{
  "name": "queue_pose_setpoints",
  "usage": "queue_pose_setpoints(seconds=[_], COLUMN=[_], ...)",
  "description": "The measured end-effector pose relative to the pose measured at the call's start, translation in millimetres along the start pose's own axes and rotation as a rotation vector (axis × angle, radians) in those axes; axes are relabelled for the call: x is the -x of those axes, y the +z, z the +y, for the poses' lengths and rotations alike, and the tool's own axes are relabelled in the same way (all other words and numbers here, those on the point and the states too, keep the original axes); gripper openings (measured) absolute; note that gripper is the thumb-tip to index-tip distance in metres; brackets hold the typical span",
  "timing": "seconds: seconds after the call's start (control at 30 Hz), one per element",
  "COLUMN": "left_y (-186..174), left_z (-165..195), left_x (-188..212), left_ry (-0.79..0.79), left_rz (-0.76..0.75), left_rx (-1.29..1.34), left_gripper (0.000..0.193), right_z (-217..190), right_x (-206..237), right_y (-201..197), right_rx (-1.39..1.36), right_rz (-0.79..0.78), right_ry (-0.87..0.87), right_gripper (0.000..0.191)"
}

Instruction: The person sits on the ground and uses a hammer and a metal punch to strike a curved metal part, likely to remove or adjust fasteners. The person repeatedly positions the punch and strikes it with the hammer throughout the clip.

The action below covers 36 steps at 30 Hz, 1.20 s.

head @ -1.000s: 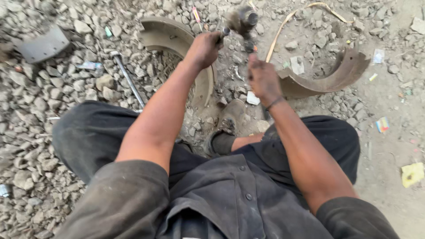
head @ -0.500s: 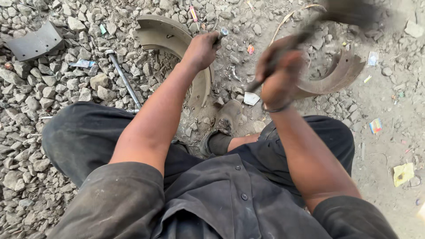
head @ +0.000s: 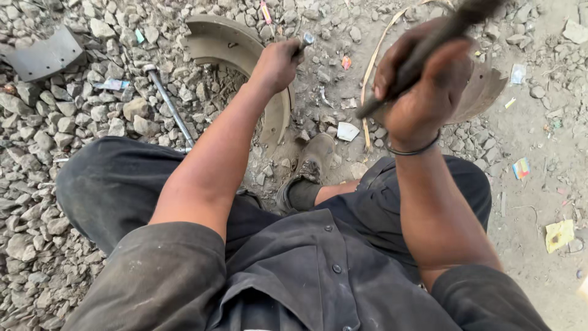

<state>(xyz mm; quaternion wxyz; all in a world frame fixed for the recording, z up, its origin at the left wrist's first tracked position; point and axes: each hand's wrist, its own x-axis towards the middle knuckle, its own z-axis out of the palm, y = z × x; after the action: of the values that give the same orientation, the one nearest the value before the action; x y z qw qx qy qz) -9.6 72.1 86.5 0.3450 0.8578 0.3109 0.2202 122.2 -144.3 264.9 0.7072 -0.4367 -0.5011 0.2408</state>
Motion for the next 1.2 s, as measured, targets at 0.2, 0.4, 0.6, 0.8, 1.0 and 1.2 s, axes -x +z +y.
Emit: queue_pose_setpoints(seconds=[0.2,0.4,0.6,0.8,1.0,1.2], left_y=[-3.4,-2.5,1.1,0.3,4.1,10.0], left_z=[2.1,-0.3,-3.1,-3.3,-6.6,-9.6], left_x=[3.4,3.5,4.2,5.3,6.9,7.0], left_ry=[-0.085,0.066,0.018,-0.020,0.034,-0.007], left_rz=[-0.054,0.044,0.043,0.008,0.072,0.043], left_rx=[0.043,0.007,0.024,0.016,-0.008,0.002], left_gripper=[0.012,0.014,0.016,0.014,0.014,0.016], right_z=[70.3,62.0,-3.9,60.4,97.9,29.3], right_x=[19.8,35.0,5.1,19.9,41.7,15.1], right_y=[7.2,-15.7,-11.9,3.9,0.7,-0.9], right_rx=[0.527,0.292,-0.062,-0.065,0.192,0.055], right_rz=[-0.106,0.069,0.051,0.051,0.099,-0.014], right_ry=[0.379,0.841,0.139,0.190,0.943,0.403], right_gripper=[0.060,0.063,0.055,0.057,0.056,0.057])
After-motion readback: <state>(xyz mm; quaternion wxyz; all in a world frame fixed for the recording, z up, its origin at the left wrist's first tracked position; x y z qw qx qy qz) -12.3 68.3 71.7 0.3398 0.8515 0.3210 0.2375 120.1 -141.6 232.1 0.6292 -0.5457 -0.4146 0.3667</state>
